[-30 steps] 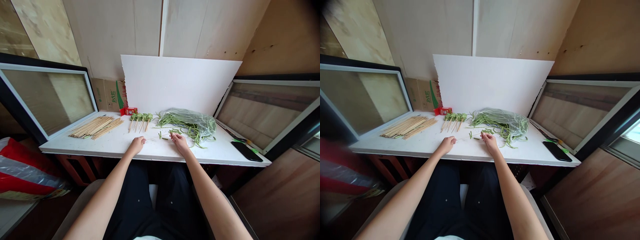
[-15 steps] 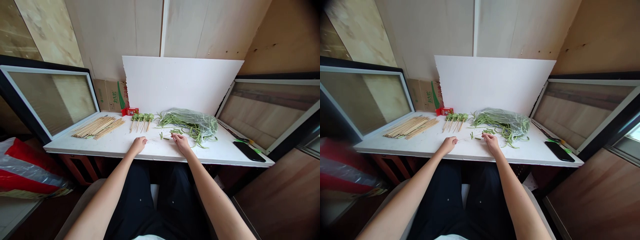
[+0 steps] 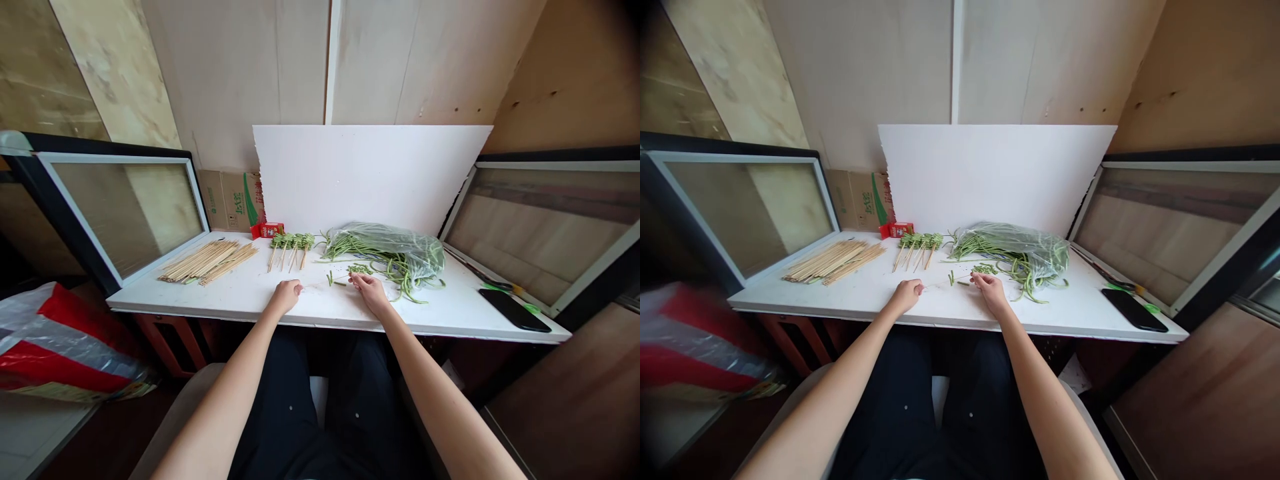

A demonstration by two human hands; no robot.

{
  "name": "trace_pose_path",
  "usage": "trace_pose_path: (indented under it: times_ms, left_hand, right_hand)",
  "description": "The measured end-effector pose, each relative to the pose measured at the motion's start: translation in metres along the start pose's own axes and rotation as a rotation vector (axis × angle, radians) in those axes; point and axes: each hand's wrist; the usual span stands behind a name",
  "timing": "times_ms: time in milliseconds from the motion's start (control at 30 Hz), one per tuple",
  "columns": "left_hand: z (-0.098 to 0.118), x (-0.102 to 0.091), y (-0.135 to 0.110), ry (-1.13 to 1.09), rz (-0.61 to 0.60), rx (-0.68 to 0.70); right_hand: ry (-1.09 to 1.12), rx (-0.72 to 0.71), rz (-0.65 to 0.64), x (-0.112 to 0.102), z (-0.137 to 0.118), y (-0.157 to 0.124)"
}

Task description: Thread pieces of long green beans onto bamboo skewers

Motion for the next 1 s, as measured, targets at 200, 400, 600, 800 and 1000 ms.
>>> trace_pose_path:
  times_ms: [200, 400, 600, 800, 1000]
  left_hand:
    - [0.0001, 0.0001, 0.0000, 0.001, 0.006, 0.002]
    - [-0.0009, 0.0017, 0.0003, -0.018, 0.005, 0.012]
    - [-0.0017, 0.0019, -0.0019, -0.036, 0.004, 0.028]
    - [-0.0001, -0.0010, -0.0048, -0.023, 0.000, 0.026]
    - [0.0047, -0.0051, -0.0072, 0.021, -0.024, 0.021]
  right_hand:
    - [0.000, -0.018, -0.003, -0.0006, 0.0013, 0.0007]
    - [0.002, -0.025, -0.011, 0.0008, -0.0035, -0.0009]
    - [0.021, -0.011, 0.031, 0.0011, -0.0084, -0.0043]
    - [0.030, -0.009, 0.027, 0.0005, -0.0078, -0.0043]
    - [0.011, -0.018, 0.005, 0.0009, -0.0062, -0.0024]
Point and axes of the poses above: each hand's wrist, its own y-axis towards the middle knuckle, its own x-axis out of the palm, z = x × y, and after that the axes turned 4 degrees about -y, right-handed
